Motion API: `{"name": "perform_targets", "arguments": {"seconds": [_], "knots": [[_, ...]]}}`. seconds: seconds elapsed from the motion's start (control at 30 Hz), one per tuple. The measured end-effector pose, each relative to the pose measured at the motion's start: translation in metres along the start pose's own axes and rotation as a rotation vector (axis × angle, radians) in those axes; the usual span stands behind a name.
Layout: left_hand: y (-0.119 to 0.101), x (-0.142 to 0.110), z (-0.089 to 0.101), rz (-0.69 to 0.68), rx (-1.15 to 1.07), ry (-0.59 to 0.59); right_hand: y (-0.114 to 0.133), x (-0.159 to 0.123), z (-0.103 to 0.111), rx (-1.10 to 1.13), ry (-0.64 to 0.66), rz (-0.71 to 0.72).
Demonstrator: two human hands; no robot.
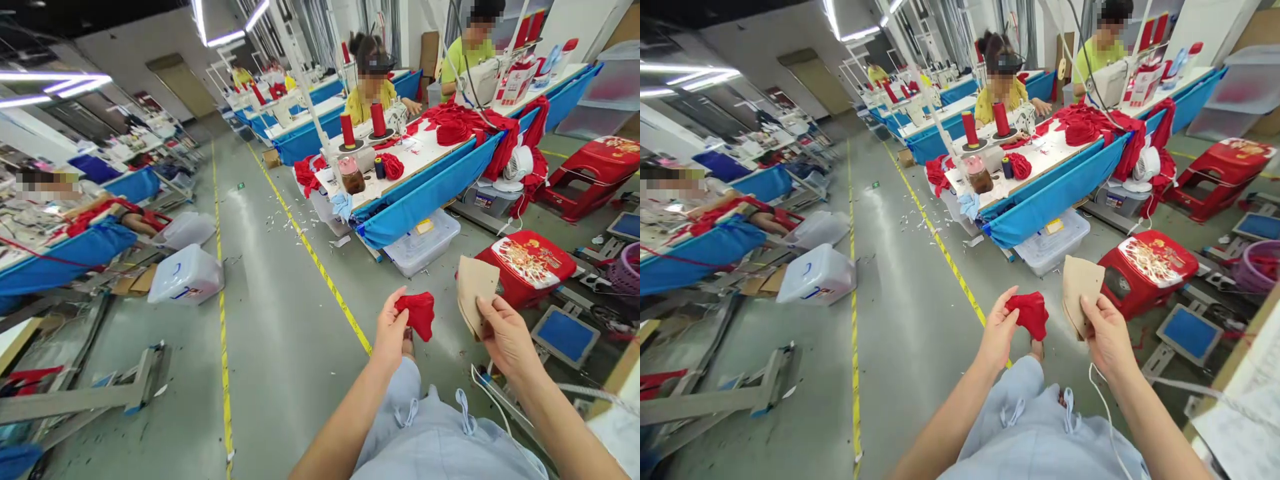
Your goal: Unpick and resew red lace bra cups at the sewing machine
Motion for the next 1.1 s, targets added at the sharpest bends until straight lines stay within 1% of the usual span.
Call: {"name": "perform_targets", "arguments": {"seconds": [0.07,0.13,0.2,0.27,0.33,0.4,0.5,0.63,0.77,0.83,0.93,1.0,1.03,1.1], "knots": [[0.0,0.042,-0.024,0.027,0.003,0.056,0.011,0.038,-0.002,-0.047,0.063,-0.008],[-0.002,0.082,-0.051,0.023,0.002,0.131,0.023,0.071,-0.007,-0.082,0.127,-0.024],[-0.007,0.119,-0.081,0.018,0.011,0.215,0.037,0.101,-0.01,-0.098,0.126,-0.026],[-0.013,0.152,-0.11,0.029,0.054,0.296,0.053,0.128,-0.009,-0.105,0.097,-0.038],[-0.019,0.182,-0.139,0.066,0.099,0.374,0.067,0.154,-0.006,-0.11,0.079,-0.045],[-0.023,0.21,-0.165,0.102,0.121,0.423,0.077,0.18,0.0,-0.107,0.069,-0.038],[-0.023,0.252,-0.199,0.124,0.15,0.424,0.088,0.224,0.01,-0.106,0.032,0.001],[-0.021,0.302,-0.242,0.151,0.127,0.426,0.107,0.287,0.022,-0.146,-0.008,0.132],[-0.027,0.341,-0.283,0.157,-0.01,0.389,0.137,0.345,0.031,-0.144,0.005,0.212],[-0.032,0.358,-0.3,0.172,-0.067,0.381,0.152,0.372,0.034,-0.121,0.033,0.217],[-0.037,0.39,-0.324,0.179,-0.088,0.397,0.17,0.414,0.038,-0.089,0.089,0.199],[-0.04,0.416,-0.337,0.161,-0.048,0.418,0.181,0.44,0.04,-0.088,0.111,0.199],[-0.043,0.43,-0.344,0.131,-0.001,0.432,0.187,0.452,0.041,-0.095,0.12,0.205],[-0.049,0.458,-0.356,0.023,0.147,0.462,0.201,0.472,0.043,-0.118,0.128,0.223]]}}
Point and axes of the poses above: each hand's wrist, its own x-axis towards the middle knuckle, its own z-axis out of the back of the hand, y = z × x, the point moved 4 cm from there along x, towards the middle knuckle, and after that the axes turned 8 degrees about -x, right-handed, at the moved point
